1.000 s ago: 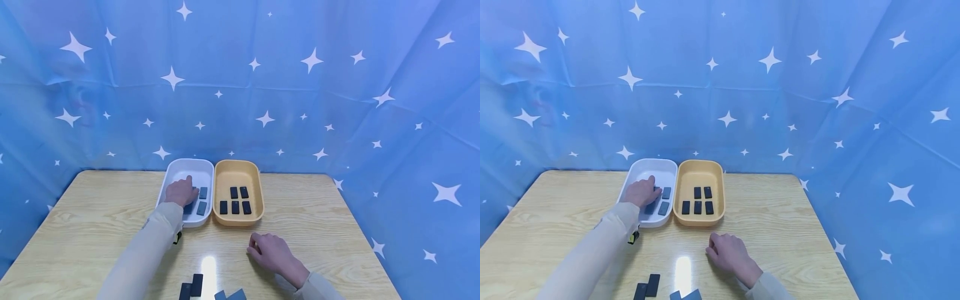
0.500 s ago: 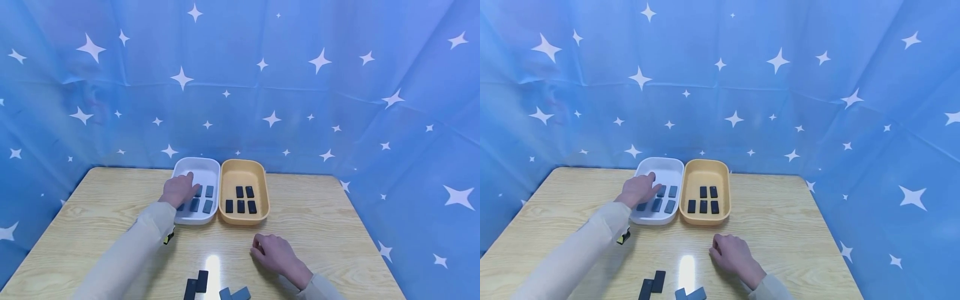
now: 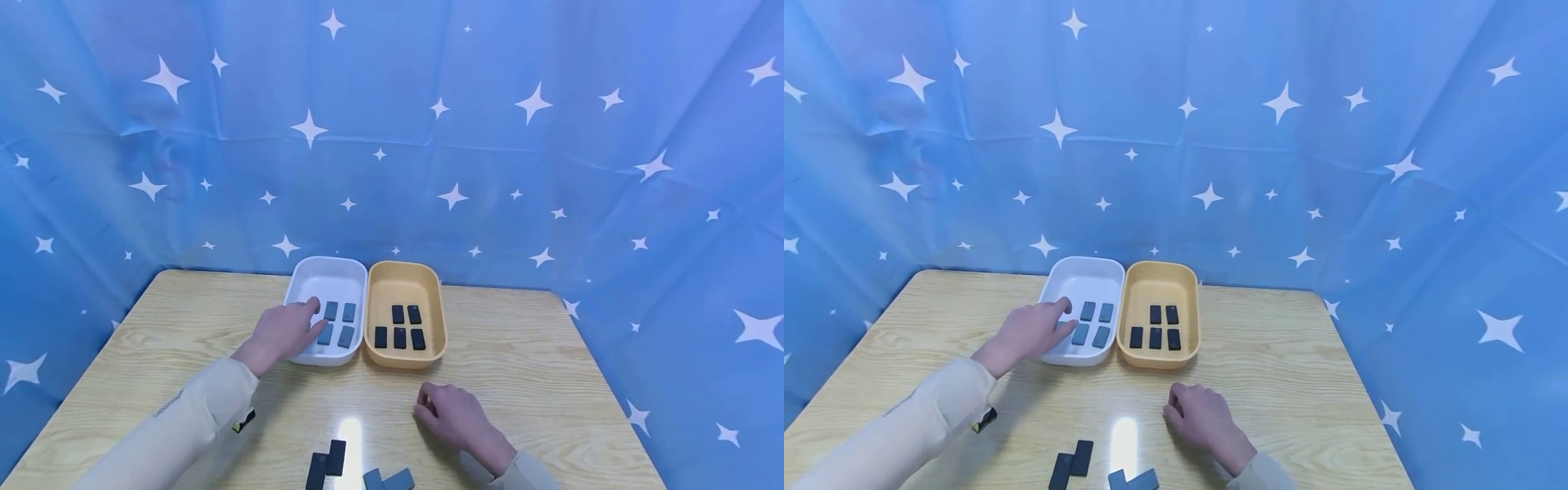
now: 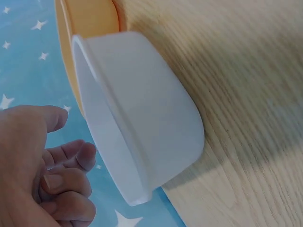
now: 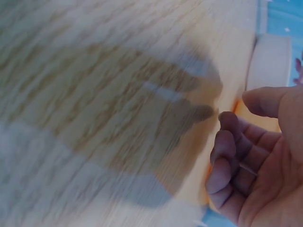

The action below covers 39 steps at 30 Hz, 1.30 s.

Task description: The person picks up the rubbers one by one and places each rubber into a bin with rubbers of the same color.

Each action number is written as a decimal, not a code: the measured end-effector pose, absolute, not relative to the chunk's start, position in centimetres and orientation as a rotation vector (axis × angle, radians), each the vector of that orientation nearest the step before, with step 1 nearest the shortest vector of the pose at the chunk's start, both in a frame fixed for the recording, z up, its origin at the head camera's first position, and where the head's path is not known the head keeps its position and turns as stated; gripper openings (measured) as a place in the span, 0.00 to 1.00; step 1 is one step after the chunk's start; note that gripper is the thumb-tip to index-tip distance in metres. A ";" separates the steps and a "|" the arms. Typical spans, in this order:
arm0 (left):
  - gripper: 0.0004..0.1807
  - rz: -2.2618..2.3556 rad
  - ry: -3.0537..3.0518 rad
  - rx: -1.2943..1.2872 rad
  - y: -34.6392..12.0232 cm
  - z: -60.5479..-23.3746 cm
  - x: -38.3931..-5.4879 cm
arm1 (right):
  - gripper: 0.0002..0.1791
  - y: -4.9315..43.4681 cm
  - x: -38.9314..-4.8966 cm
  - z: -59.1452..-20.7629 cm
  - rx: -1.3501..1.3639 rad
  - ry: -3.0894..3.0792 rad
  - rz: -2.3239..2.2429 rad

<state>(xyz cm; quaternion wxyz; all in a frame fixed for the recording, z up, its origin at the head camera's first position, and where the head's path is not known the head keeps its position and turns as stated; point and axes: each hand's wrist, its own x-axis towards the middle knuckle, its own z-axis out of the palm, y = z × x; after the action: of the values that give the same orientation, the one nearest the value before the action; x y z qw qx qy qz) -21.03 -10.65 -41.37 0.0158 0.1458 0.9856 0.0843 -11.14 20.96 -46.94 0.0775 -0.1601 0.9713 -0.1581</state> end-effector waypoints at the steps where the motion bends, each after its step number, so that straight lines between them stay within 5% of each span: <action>1: 0.20 0.263 3.071 0.471 -10.6 -41.3 -20.7 | 0.05 21.0 -11.2 -46.9 -0.478 2.903 -0.477; 26: 0.04 0.404 3.008 0.814 -10.3 -41.4 -15.0 | 0.05 20.0 -11.7 -46.3 -0.544 2.909 -0.519; 39: 0.10 0.421 3.004 0.918 -10.2 -43.0 -13.5 | 0.05 17.7 -11.3 -46.1 -0.636 2.844 -0.494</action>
<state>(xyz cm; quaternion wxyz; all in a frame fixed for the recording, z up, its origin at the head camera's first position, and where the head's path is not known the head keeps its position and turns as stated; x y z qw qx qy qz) -13.49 -10.16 -42.97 -0.0139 0.2896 0.9478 0.1329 -11.34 17.66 -46.08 0.0930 -0.2142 0.9580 -0.1663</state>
